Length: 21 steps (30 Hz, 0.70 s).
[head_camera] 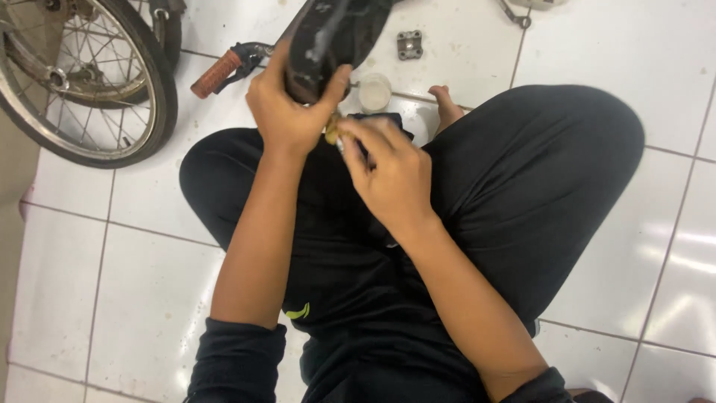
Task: Cleaning a bicycle seat and its mounting post using a sponge and cleaning agent while sitting on the floor.
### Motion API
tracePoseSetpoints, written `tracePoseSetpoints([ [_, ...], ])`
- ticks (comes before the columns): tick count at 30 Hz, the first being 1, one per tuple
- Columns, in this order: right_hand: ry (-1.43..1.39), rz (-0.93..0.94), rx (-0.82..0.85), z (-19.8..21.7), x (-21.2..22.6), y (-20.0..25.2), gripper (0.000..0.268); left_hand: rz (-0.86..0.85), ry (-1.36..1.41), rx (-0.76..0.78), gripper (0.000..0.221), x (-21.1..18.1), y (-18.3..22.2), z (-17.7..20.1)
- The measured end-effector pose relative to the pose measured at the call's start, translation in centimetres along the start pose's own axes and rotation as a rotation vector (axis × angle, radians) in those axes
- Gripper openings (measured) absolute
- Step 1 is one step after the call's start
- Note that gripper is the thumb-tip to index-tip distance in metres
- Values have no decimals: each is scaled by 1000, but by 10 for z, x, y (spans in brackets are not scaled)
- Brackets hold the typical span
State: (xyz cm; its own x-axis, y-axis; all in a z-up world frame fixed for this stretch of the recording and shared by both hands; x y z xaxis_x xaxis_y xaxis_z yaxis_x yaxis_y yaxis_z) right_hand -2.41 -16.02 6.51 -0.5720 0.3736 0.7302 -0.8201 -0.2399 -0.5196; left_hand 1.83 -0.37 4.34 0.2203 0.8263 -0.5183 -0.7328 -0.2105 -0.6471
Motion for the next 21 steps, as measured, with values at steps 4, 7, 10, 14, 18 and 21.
tracePoseSetpoints([
  [4, -11, -59, 151, -2, -4, 7, 14, 78, -95, -55, 48, 10, -6, 2],
  [7, 25, -56, 179, -2, -9, 4, 14, 171, -76, -108, 40, 14, -9, -1],
  [10, 83, 36, 115, -1, -6, -17, 16, 294, 104, -176, 27, 26, -9, -9],
  [14, 232, 144, 109, -17, -16, -38, 12, 377, 332, -233, 21, 34, -9, -11],
  [18, 347, 248, 97, -19, -16, -63, 11, 536, 396, -265, 26, 48, -6, -19],
  [21, 410, 342, 25, -17, -18, -70, 12, 566, 452, -308, 28, 69, 7, -30],
])
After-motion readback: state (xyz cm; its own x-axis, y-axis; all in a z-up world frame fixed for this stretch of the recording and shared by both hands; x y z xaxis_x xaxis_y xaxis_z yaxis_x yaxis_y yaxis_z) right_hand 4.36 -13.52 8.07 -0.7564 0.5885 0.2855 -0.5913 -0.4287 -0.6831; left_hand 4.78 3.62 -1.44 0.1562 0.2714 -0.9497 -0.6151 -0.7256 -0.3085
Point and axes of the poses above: each hand's wrist, its own y-axis away from the middle knuckle, its own z-axis out of the back of the hand, x = y × z, the point moved 4 cm from there along -y, towards the middle knuckle, and after that the axes turned 13 degrees about -y, right-handed, at the moved point
